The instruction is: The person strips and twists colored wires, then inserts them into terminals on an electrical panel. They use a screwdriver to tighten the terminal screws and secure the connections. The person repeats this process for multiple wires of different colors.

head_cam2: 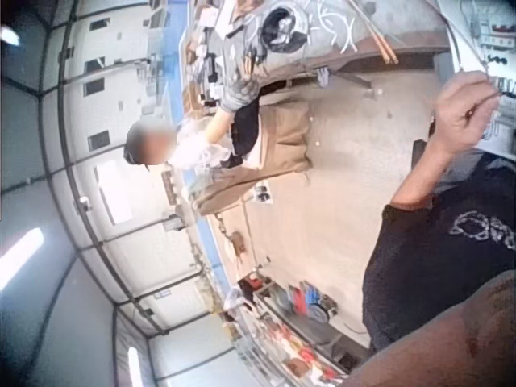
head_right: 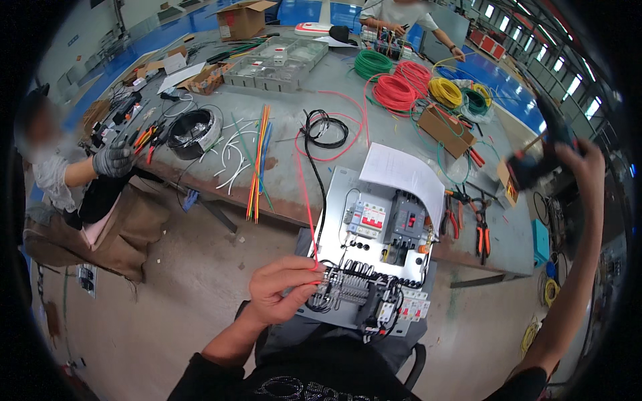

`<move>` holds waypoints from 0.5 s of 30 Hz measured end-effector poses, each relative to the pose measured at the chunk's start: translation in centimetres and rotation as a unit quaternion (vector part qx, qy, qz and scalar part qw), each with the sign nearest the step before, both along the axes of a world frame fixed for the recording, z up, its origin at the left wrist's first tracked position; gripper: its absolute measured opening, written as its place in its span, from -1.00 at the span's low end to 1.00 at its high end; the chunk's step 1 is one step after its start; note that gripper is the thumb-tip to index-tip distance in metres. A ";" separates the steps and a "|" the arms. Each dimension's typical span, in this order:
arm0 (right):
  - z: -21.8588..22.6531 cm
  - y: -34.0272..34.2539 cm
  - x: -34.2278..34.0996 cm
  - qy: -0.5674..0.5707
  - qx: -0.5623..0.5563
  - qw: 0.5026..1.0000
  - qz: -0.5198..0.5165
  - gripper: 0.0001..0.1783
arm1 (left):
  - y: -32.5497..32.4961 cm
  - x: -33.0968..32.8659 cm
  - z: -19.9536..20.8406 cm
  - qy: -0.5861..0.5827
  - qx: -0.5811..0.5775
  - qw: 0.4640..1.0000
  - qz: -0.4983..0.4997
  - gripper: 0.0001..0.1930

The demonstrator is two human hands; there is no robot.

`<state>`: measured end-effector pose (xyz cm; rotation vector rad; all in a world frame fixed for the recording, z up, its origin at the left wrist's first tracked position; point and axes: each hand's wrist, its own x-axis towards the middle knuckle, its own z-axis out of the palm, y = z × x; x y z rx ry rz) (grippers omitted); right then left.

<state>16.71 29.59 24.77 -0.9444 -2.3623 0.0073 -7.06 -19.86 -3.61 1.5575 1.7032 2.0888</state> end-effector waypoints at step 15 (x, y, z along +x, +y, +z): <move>-2.9 -31.9 -41.7 0.009 -0.054 0.891 0.450 -0.34 | -0.5 5.6 -5.2 0.101 0.052 0.994 0.009 -0.69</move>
